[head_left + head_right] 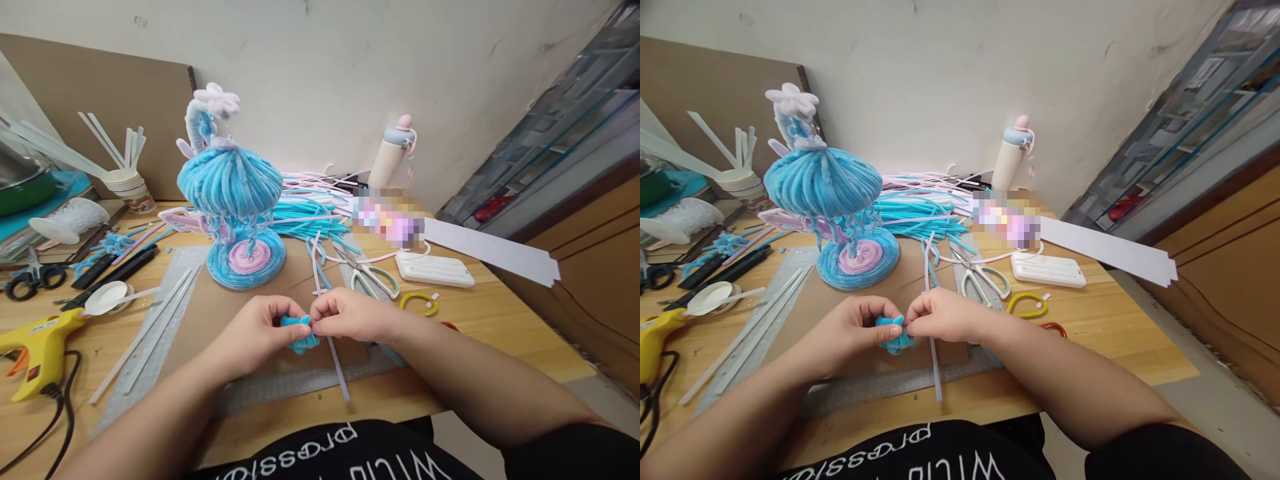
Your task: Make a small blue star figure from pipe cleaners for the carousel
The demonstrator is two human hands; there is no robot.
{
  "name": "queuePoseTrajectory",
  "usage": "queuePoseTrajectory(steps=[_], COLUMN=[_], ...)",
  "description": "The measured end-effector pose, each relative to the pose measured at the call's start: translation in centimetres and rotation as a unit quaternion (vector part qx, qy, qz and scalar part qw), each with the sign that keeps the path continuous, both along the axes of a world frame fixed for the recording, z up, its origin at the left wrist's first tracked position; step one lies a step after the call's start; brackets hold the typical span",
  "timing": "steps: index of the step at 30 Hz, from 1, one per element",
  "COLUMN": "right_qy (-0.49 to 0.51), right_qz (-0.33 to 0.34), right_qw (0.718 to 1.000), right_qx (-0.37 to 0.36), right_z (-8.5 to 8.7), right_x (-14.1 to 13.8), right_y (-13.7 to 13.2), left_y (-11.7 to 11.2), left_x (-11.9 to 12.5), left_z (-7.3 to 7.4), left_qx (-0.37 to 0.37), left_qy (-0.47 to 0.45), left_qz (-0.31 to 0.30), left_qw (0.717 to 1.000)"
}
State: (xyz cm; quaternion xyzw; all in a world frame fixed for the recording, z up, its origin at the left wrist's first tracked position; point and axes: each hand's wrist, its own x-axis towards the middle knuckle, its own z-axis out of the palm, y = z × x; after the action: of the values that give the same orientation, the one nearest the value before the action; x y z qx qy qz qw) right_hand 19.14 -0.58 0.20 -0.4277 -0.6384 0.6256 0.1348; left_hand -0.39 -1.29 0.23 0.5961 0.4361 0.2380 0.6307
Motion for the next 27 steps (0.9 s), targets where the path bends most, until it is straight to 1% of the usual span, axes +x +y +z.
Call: queuePoseTrajectory(steps=[1, 3, 6, 8, 11, 13, 14, 15, 16, 17, 21, 25, 27], right_qy=[-0.025, -0.069, -0.107, -0.118, -0.128, -0.132, -0.132, -0.125, -0.11, -0.087, 0.025, 0.078, 0.097], right_qz=[-0.008, -0.014, -0.014, -0.008, 0.011, 0.015, 0.013, 0.007, -0.002, -0.014, -0.068, -0.068, -0.071], right_qw=[0.997, 0.978, 0.938, 0.9, 0.822, 0.776, 0.762, 0.755, 0.758, 0.767, 0.814, 0.85, 0.861], right_qx=[0.072, 0.195, 0.328, 0.419, 0.555, 0.617, 0.634, 0.643, 0.643, 0.635, 0.576, 0.517, 0.494], right_z=[0.1, 0.4, 0.9, 0.9, 0.4, 0.0, -0.1, -0.3, -0.3, -0.4, -0.6, -1.1, -1.4], right_x=[0.0, 0.0, 0.2, 0.3, 0.5, 0.6, 0.6, 0.6, 0.5, 0.3, -0.2, -0.4, -0.6], right_y=[-0.1, -0.5, -1.0, -1.1, -1.1, -1.1, -1.1, -1.1, -1.1, -1.1, -1.1, -1.0, -1.0], left_y=[0.1, 0.2, 0.3, 0.4, 0.5, 0.5, 0.6, 0.6, 0.6, 0.6, 0.6, 0.5, 0.4], left_x=[0.0, 0.1, 0.3, 0.5, 0.5, 0.5, 0.5, 0.5, 0.6, 0.6, 0.8, 0.9, 1.0], left_z=[-0.2, -0.6, -0.9, -0.9, -1.0, -1.1, -1.1, -1.1, -1.0, -1.0, -0.6, -0.3, -0.4], left_qx=[0.01, 0.001, -0.075, -0.135, -0.221, -0.268, -0.281, -0.288, -0.288, -0.285, -0.284, -0.264, -0.254], left_qy=[0.011, -0.004, -0.097, -0.16, -0.225, -0.262, -0.28, -0.296, -0.309, -0.32, -0.344, -0.354, -0.359], left_qz=[0.031, 0.082, 0.135, 0.157, 0.17, 0.17, 0.17, 0.174, 0.181, 0.19, 0.221, 0.235, 0.233], left_qw=[0.999, 0.997, 0.983, 0.965, 0.934, 0.911, 0.902, 0.894, 0.888, 0.883, 0.867, 0.866, 0.868])
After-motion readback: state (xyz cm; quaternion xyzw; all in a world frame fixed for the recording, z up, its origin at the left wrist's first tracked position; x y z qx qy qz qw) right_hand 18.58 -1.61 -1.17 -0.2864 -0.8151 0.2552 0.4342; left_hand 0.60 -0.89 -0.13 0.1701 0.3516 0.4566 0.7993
